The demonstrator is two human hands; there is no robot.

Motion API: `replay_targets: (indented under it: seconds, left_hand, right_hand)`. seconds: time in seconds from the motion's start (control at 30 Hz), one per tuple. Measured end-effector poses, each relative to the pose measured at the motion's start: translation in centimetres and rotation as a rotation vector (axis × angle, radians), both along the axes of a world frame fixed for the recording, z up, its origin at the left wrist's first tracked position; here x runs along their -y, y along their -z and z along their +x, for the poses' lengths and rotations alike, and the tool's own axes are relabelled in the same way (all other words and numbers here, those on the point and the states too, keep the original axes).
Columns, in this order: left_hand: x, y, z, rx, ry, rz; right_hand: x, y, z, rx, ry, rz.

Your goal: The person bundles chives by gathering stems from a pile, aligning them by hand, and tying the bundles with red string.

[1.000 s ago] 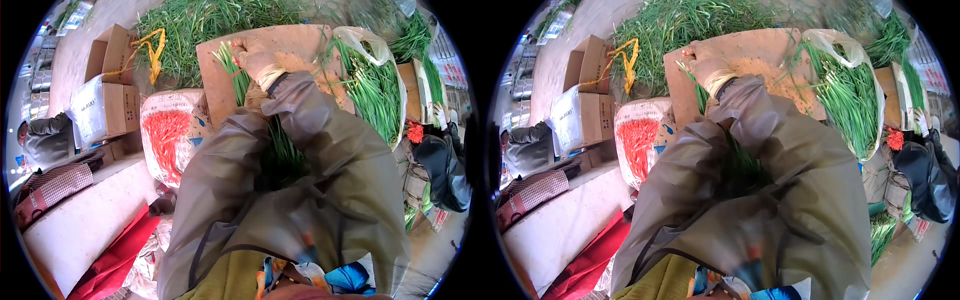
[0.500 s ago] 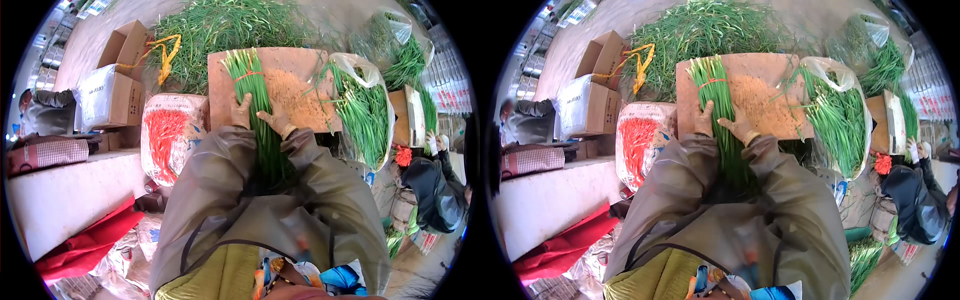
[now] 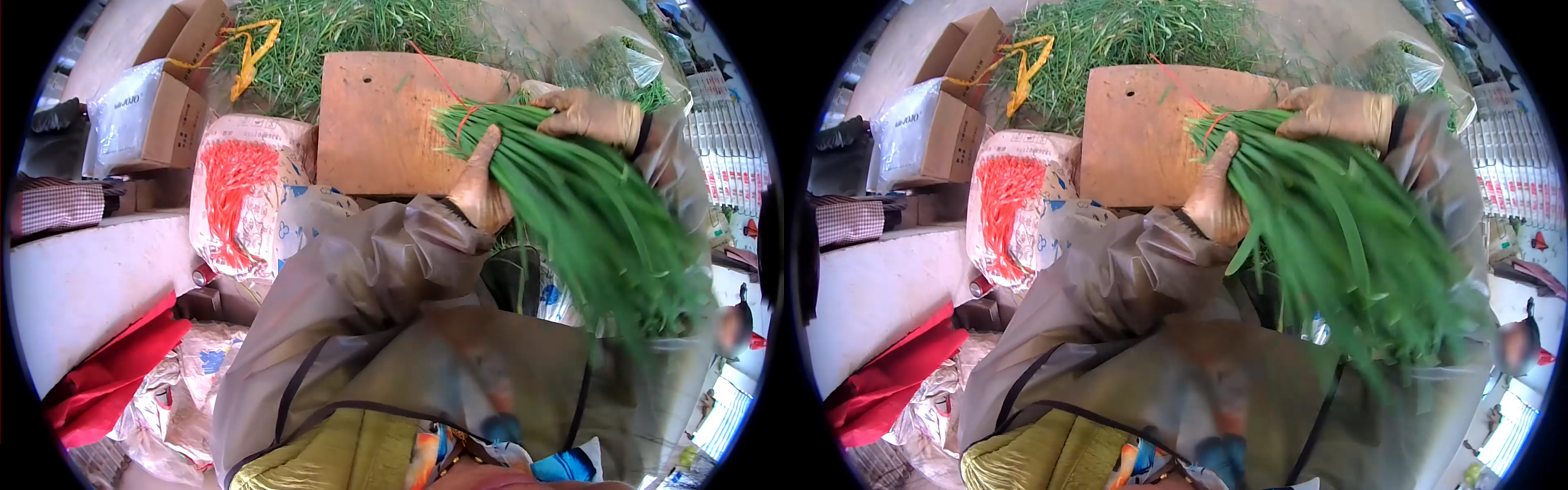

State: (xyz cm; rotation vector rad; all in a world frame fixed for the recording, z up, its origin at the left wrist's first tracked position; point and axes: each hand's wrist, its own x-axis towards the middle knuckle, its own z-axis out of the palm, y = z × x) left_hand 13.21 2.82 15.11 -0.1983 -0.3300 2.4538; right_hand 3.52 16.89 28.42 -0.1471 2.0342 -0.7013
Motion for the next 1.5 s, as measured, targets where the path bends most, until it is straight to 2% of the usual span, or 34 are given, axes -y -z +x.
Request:
replay_targets:
  seconds: [0.1, 0.17, 0.23, 0.27, 0.33, 0.4, 0.5, 0.57, 0.6, 0.67, 0.73, 0.8, 0.87, 0.9, 0.93, 0.97, 1.0, 1.07, 1.1, 1.13, 1.17, 1.2, 1.23, 1.27, 1.3, 1.33, 1.37, 1.4, 1.43, 1.5]
  left_hand:
    - [-0.5, 0.0, -0.2, -0.005, -0.022, 0.108]
    - [-0.6, 0.6, -0.5, -0.036, -0.054, 0.125]
    - [-1.2, 1.8, -1.3, 0.112, -0.038, 0.274]
    - [-1.7, 2.0, -1.9, -0.019, -0.1, 0.194]
    - [-2.3, 0.4, -3.0, -0.016, -0.219, 0.187]
    - [-2.5, 0.1, -4.1, 0.169, -0.187, 0.218]
    - [-2.5, -0.3, -2.9, 0.144, -0.142, 0.244]
    - [-0.9, -1.9, 0.4, -0.068, -0.027, -0.095]
    - [-0.7, -1.4, 1.0, -0.077, -0.012, -0.098]
    - [-0.2, 1.6, 2.1, -0.33, 0.065, -0.7]
    - [1.3, 5.2, 1.3, -0.755, -0.007, -1.15]
    - [4.5, 7.3, -0.5, -1.092, 0.282, -1.658]
    - [6.1, 8.4, -2.4, -1.178, 0.639, -2.333]
    - [7.8, 8.6, -3.2, -1.317, 0.38, -2.326]
    - [9.8, 10.3, -4.4, -1.424, 0.282, -2.344]
    - [11.9, 11.9, -5.6, -1.529, 0.178, -2.364]
    - [13.2, 14.6, -7.0, -1.614, 0.223, -2.442]
    - [13.7, 12.8, -7.5, -1.333, 0.78, -2.48]
    - [14.7, 13.7, -7.6, -1.382, 0.779, -2.527]
    - [15.7, 13.2, -7.6, -1.386, 0.785, -2.525]
    - [16.6, 12.1, -7.6, -1.4, 0.858, -2.454]
    - [17.9, 11.4, -7.9, -1.41, 0.929, -2.382]
    - [20.8, 12.7, -9.4, -1.349, 1.013, -2.275]
    - [24.0, 13.8, -11.2, -1.29, 1.094, -2.169]
    - [26.2, 12.9, -12.2, -1.343, 1.072, -2.313]
    - [27.8, 12.0, -13.3, -1.403, 1.043, -2.456]
    - [28.9, 12.1, -15.0, -1.329, 0.837, -2.503]
    - [27.6, 10.0, -15.2, -1.244, 0.635, -2.531]
    - [25.6, 8.7, -15.1, -1.245, 0.333, -2.568]
    - [22.0, 11.8, -16.0, -1.322, -0.052, -2.154]
  right_hand:
    - [1.1, 0.8, -4.4, 0.033, -0.31, 0.033]
    - [1.8, 3.0, -7.4, 0.078, -0.401, 0.06]
    - [2.5, 5.2, -9.8, 0.113, -0.445, 0.09]
    - [2.8, 5.9, -10.7, 0.132, -0.452, 0.107]
    - [2.7, 7.3, -11.6, 0.14, -0.44, 0.127]
    - [1.8, 8.6, -11.2, 0.116, -0.382, 0.135]
    - [-0.8, 9.0, -7.0, 0.001, -0.143, 0.046]
    - [-0.8, 7.9, -1.2, -0.085, 0.167, -0.127]
    - [-0.3, 7.2, 2.3, -0.133, 0.339, -0.251]
    - [-0.9, 10.7, 7.3, -0.489, 0.52, -0.442]
    - [0.0, 15.9, 10.8, -0.492, 0.877, -0.847]
    - [1.3, 22.7, 13.2, -0.629, 0.878, -0.553]
    - [6.7, 26.2, 14.3, -0.464, 1.167, -0.817]
    - [9.2, 27.8, 14.5, -0.545, 1.141, -0.818]
    - [11.5, 29.2, 14.7, -0.619, 1.113, -0.814]
    - [14.0, 30.5, 14.6, -0.498, 1.133, -0.806]
    - [15.3, 31.3, 14.5, -0.377, 1.139, -0.798]
    - [14.9, 30.4, 15.2, -0.282, 0.543, -0.564]
    - [13.3, 24.6, 15.1, 0.085, 0.521, -0.523]
    - [11.7, 23.1, 15.4, -0.34, 0.449, -0.357]
    - [9.7, 23.1, 15.7, -0.882, 0.52, -0.316]
    - [6.8, 21.3, 15.0, -1.227, 0.519, -0.281]
    - [3.9, 21.3, 14.0, -1.211, 0.642, -0.133]
    - [1.3, 21.2, 12.8, -1.281, 0.733, -0.242]
    - [-1.0, 21.9, 12.1, -1.276, 0.639, 0.033]
    - [-1.4, 22.9, 11.3, -1.279, 0.657, 0.032]
    - [-1.6, 24.2, 10.7, -1.074, 0.68, 0.038]
    - [-1.5, 25.6, 10.3, -0.865, 0.692, 0.04]
    - [-1.2, 26.9, 9.7, -0.762, 0.537, 0.206]
    - [0.4, 25.6, 8.8, -0.7, 0.524, 0.166]
